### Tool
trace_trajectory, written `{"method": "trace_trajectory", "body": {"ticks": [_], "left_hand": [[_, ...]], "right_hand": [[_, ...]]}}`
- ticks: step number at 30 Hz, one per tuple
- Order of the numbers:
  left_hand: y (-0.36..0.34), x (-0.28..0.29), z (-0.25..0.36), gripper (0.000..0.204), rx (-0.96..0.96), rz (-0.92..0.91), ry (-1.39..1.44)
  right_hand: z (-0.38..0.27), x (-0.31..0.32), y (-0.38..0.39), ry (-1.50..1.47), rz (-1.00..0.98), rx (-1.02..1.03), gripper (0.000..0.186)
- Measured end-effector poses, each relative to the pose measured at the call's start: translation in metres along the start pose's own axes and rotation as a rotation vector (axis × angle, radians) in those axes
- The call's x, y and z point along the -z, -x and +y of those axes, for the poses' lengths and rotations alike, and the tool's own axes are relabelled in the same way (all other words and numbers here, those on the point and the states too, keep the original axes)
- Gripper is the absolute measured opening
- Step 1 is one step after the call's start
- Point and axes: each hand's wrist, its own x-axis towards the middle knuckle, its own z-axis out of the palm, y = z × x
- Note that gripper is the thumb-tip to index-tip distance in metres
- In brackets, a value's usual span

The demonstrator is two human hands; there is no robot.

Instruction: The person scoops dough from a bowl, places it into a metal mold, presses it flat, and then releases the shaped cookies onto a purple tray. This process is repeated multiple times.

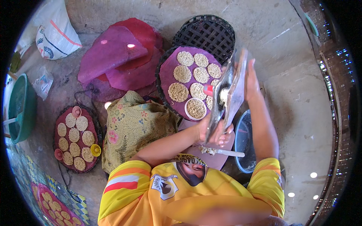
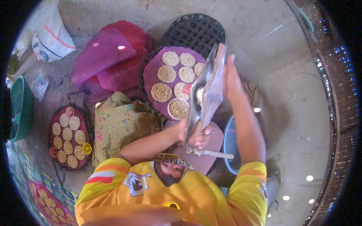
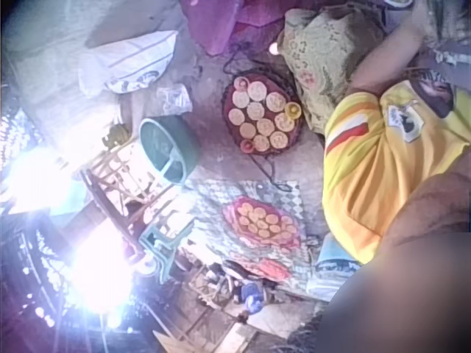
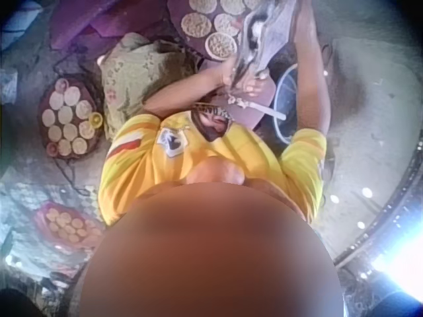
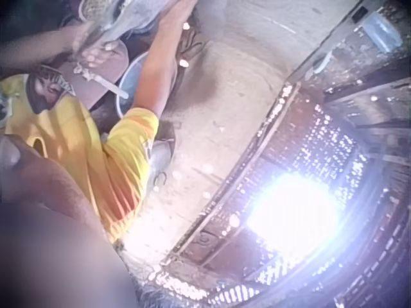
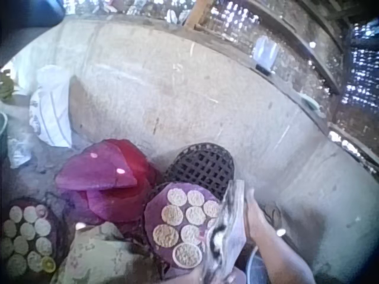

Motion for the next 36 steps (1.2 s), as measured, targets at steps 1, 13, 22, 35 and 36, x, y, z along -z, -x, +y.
{"method": "trace_trajectory", "body": {"ticks": [1,13,22,35,36], "left_hand": [[0.006,-0.013,0.01,0.089,0.025,0.071,0.006],[0.157,-0.096,0.182,0.092,-0.712,0.69,-0.644],[0.221,-0.004,0.199,0.101,-0.852,1.412,-0.401],[0.244,0.025,0.199,0.06,-0.772,1.813,-0.365],[0.246,0.024,0.2,0.056,-0.786,1.801,-0.417]], "right_hand": [[0.01,0.008,0.01,-0.095,-0.101,0.049,0.072],[0.158,-0.018,0.077,1.502,0.094,0.533,0.079],[0.145,-0.043,0.057,1.514,-0.019,0.574,0.074],[0.144,-0.029,0.077,1.062,0.271,0.444,0.105],[0.138,-0.017,0.082,1.028,0.274,0.449,0.106]]}}
